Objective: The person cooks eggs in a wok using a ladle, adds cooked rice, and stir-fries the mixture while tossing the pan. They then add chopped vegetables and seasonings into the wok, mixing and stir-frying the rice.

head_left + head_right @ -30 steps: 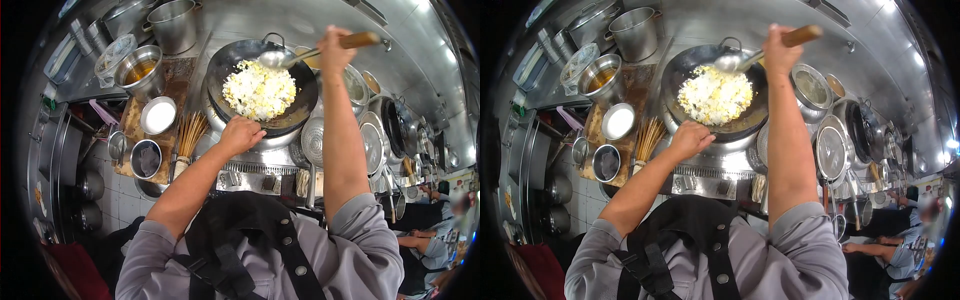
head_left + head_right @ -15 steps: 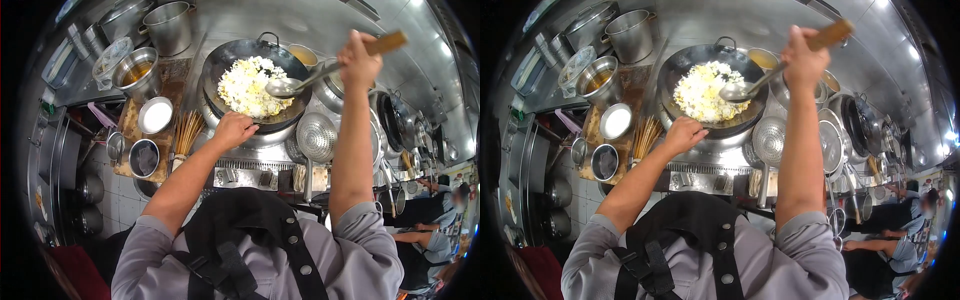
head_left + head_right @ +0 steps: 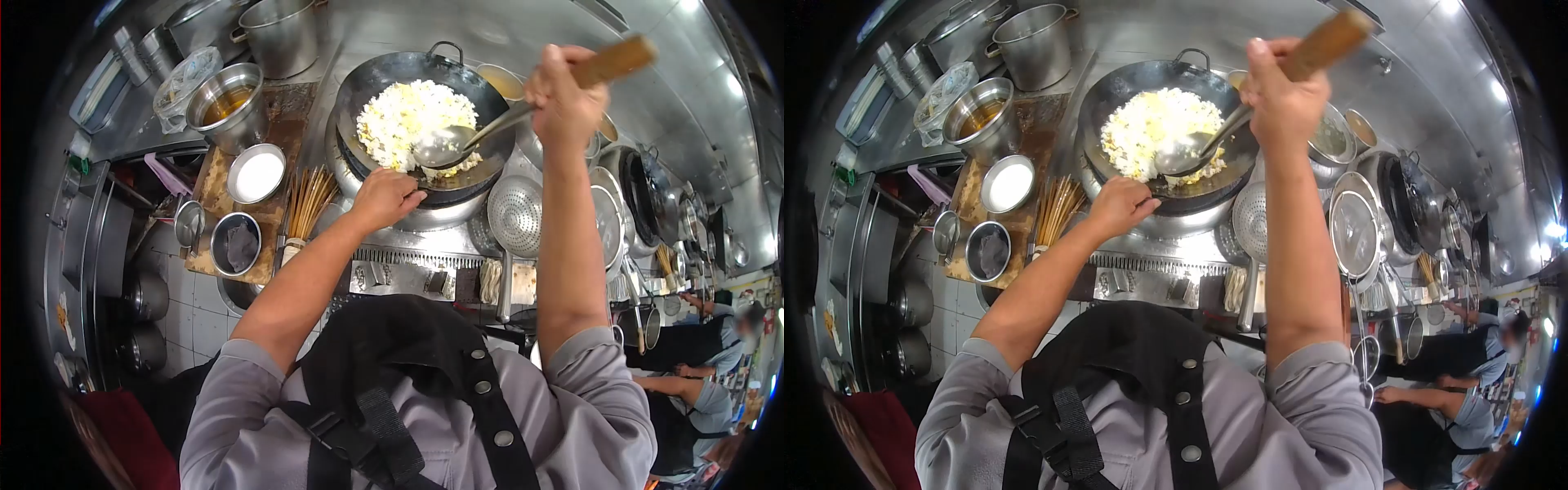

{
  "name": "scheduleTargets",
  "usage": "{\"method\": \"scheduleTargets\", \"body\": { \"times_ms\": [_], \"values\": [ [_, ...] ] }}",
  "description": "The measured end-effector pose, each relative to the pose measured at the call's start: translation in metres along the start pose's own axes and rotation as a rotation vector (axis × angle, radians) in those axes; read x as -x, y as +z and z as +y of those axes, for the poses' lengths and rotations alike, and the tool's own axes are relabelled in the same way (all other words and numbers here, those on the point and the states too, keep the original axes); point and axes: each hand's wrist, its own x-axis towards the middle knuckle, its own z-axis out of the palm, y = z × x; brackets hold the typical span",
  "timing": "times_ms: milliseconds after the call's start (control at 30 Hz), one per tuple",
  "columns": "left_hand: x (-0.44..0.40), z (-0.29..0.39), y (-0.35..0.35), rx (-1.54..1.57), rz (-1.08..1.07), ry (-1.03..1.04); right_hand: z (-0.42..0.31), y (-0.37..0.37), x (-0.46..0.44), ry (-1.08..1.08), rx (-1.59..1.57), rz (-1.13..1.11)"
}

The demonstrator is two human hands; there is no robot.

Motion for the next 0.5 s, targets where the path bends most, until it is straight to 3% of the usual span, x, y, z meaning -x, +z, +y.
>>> {"method": "scheduleTargets", "body": {
  "times_ms": [67, 167, 267, 367, 400, 500],
  "values": [
    [-0.002, 0.001, -0.001, -0.006, 0.031, 0.007, 0.000, 0.012, 0.016, -0.129, -0.146, -0.089],
    [-0.003, 0.003, -0.002, -0.021, 0.012, 0.015, 0.060, 0.007, 0.015, 0.160, 0.046, -0.039],
    [-0.002, -0.002, -0.002, -0.021, 0.017, 0.023, 0.020, 0.027, -0.010, -0.015, -0.024, -0.080],
    [0.003, 0.002, -0.003, -0.009, 0.007, 0.008, 0.073, 0.033, 0.021, -0.092, -0.062, 0.001],
    [0.003, 0.001, -0.001, -0.004, -0.015, -0.006, 0.096, 0.031, 0.021, 0.063, 0.068, 0.053],
    [0.003, 0.001, 0.000, -0.007, -0.026, -0.028, 0.056, 0.028, -0.029, 0.045, 0.024, 0.043]
  ]
}}
